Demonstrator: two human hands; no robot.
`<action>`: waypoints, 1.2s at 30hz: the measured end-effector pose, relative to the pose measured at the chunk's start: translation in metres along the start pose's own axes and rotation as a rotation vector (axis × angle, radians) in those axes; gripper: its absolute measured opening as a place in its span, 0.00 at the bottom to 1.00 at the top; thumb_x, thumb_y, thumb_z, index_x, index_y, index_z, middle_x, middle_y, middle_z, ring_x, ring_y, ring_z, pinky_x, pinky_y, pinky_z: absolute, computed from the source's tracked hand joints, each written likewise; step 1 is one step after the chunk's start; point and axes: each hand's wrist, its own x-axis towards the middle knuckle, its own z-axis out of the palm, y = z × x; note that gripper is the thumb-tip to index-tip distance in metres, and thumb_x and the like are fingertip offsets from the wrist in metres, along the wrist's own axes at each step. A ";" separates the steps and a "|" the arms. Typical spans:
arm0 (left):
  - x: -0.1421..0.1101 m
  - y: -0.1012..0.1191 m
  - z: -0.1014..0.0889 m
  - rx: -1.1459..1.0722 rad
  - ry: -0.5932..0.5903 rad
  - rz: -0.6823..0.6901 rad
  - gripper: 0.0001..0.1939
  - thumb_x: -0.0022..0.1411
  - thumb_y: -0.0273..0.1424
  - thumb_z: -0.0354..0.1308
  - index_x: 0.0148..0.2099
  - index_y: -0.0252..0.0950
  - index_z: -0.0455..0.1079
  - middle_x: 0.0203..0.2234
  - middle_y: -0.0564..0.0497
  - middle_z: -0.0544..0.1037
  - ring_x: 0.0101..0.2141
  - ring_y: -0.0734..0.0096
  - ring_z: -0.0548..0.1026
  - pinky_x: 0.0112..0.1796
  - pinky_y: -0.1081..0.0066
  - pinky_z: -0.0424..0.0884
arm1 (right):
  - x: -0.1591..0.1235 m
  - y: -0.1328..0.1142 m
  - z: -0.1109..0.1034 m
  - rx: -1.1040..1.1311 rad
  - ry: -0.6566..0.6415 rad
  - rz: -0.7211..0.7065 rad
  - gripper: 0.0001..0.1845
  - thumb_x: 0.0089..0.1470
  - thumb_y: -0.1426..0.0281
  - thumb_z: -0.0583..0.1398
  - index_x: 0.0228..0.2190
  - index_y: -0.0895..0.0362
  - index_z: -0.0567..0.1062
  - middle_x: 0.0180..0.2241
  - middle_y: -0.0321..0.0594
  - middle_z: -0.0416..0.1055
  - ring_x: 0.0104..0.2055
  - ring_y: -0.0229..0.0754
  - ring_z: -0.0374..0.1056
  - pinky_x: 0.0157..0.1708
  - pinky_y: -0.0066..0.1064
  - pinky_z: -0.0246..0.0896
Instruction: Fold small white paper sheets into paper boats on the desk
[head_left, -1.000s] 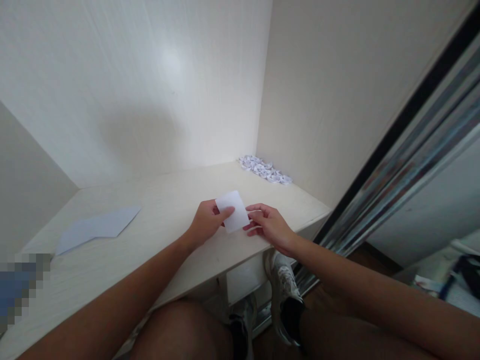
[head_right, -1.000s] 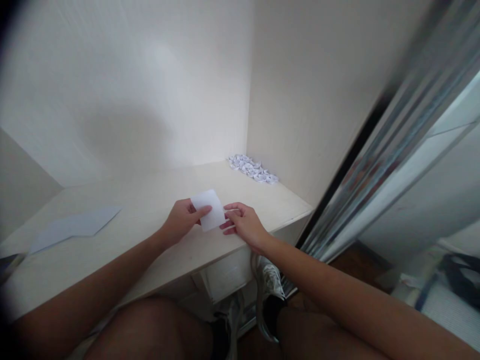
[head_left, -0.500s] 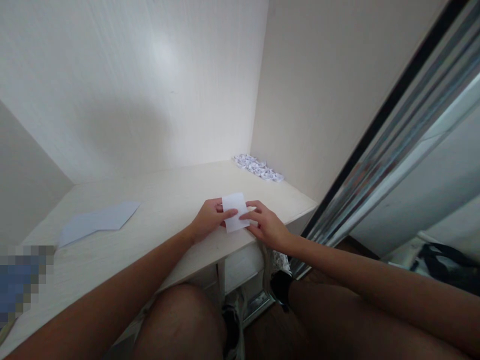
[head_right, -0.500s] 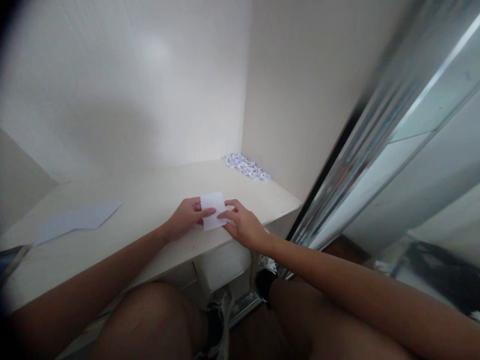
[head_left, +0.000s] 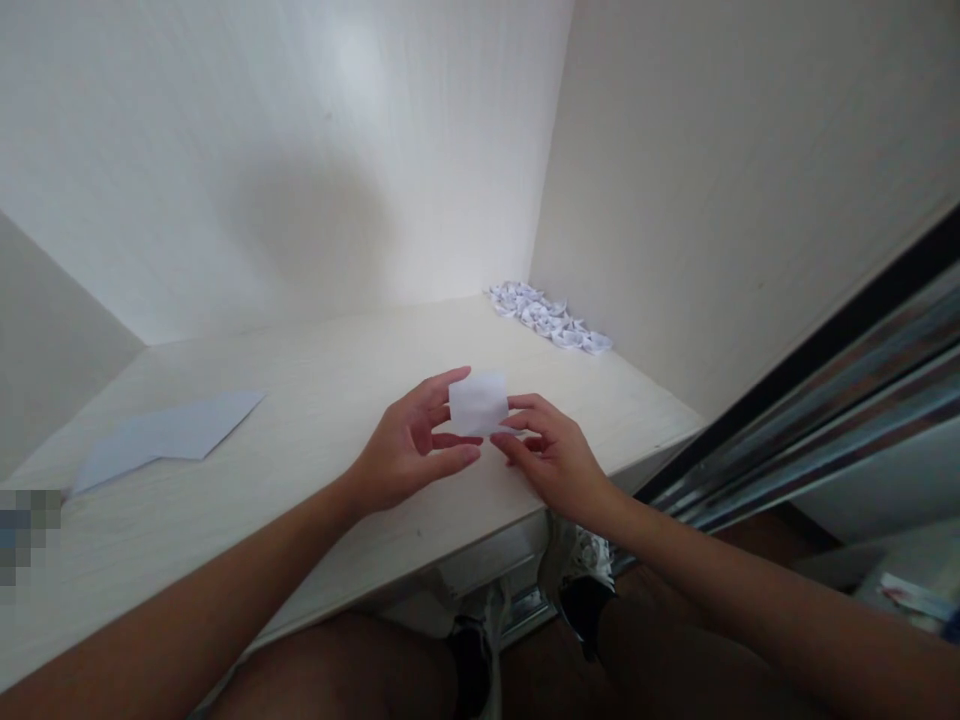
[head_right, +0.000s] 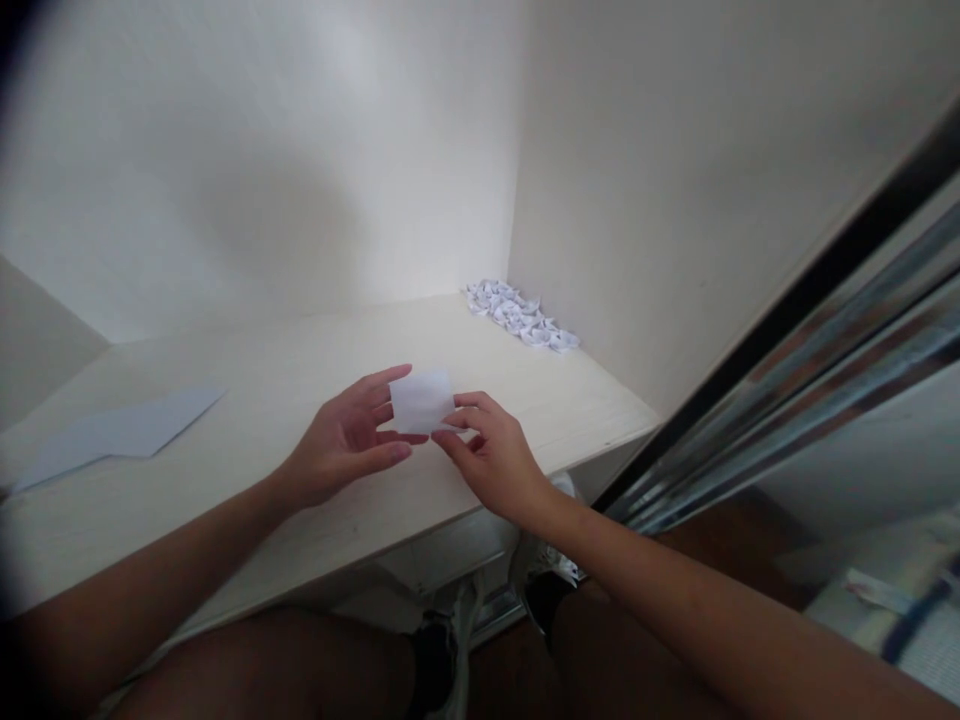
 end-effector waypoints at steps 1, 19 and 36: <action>-0.001 0.001 0.003 0.013 0.007 0.001 0.40 0.53 0.27 0.75 0.66 0.44 0.65 0.56 0.41 0.77 0.51 0.54 0.79 0.48 0.56 0.81 | 0.000 -0.001 0.000 0.021 0.008 0.019 0.07 0.61 0.65 0.64 0.33 0.55 0.80 0.48 0.46 0.71 0.42 0.42 0.73 0.30 0.28 0.74; 0.000 0.005 0.008 0.183 0.151 0.069 0.16 0.60 0.33 0.70 0.48 0.33 0.78 0.34 0.49 0.84 0.37 0.64 0.84 0.38 0.62 0.87 | 0.004 -0.022 0.000 0.083 0.089 0.121 0.08 0.56 0.63 0.67 0.32 0.55 0.80 0.39 0.43 0.77 0.37 0.41 0.71 0.25 0.28 0.67; 0.001 0.009 0.011 0.197 0.231 0.047 0.17 0.55 0.41 0.73 0.39 0.33 0.79 0.32 0.48 0.84 0.33 0.61 0.84 0.34 0.60 0.87 | 0.010 -0.037 0.000 0.053 0.106 0.155 0.08 0.52 0.63 0.70 0.29 0.56 0.81 0.26 0.37 0.77 0.28 0.37 0.69 0.23 0.27 0.61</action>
